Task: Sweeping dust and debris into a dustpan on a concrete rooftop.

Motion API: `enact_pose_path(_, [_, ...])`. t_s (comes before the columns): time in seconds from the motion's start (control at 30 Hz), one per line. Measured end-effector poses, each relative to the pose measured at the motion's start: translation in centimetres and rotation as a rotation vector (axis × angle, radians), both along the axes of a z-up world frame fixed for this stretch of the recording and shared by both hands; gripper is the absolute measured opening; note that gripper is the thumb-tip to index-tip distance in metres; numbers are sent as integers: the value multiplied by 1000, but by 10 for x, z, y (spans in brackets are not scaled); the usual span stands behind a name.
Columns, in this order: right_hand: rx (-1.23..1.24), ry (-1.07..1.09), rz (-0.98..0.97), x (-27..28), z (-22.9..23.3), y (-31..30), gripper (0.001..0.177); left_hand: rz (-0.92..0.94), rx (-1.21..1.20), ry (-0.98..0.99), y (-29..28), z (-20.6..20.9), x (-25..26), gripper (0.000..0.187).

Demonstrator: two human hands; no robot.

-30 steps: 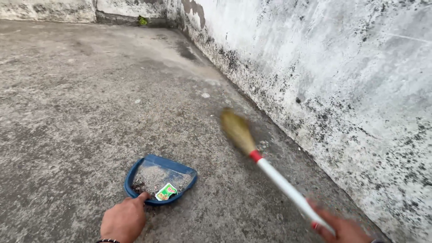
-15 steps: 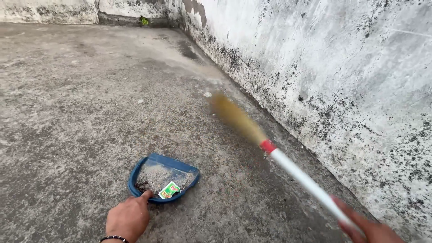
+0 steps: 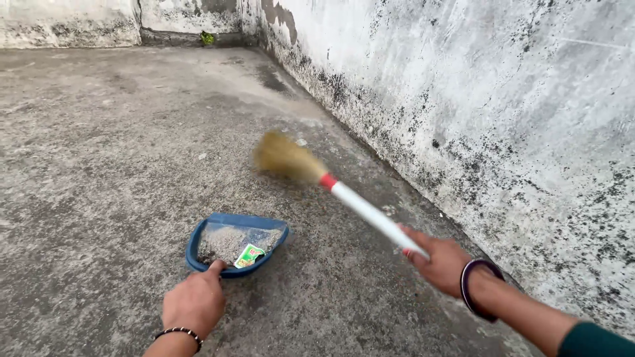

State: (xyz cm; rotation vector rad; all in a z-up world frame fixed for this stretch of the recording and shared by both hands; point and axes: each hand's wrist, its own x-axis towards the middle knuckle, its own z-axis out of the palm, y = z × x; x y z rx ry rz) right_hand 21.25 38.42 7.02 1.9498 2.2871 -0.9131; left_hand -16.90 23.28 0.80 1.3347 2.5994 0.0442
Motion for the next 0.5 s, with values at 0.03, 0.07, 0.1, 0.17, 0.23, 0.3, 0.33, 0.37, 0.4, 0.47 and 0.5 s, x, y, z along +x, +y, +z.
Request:
enact_pose_path(0.03, [-2, 4, 2, -2, -1, 5, 62, 2, -2, 4, -3, -5, -5, 51])
enact_pose_path(0.07, [74, 4, -32, -4, -2, 11, 61, -11, 41, 25, -7, -10, -10, 48])
enact_pose_path(0.1, [150, 5, -66, -7, -3, 18, 61, -23, 84, 46, -10, -14, -15, 47])
enact_pose_path(0.17, [95, -60, -114, -22, -16, 27, 63, 9, 44, 42, -14, -10, -20, 47])
enact_pose_path(0.23, [38, -129, -166, -31, -48, 33, 66, 35, 2, 34, -15, -9, -23, 47])
enact_pose_path(0.3, [278, -128, 101, -46, -100, 36, 66, 51, -16, 33, -21, -11, -31, 49])
enact_pose_path(0.33, [276, -128, 108, -61, -79, 13, 66, 57, -18, 31, -22, -8, -31, 49])
enact_pose_path(0.37, [158, -111, 109, -76, -58, -10, 64, 54, -2, 39, -24, -6, -30, 46])
enact_pose_path(0.4, [42, -92, 105, -89, -36, -32, 63, 47, 15, 47, -23, -2, -29, 43])
enact_pose_path(0.47, [15, -59, 203, -95, -25, -47, 63, 64, 30, 51, -22, 0, -32, 45])
enact_pose_path(0.5, [-11, -25, 299, -98, -19, -54, 63, 79, 46, 56, -21, 2, -33, 48])
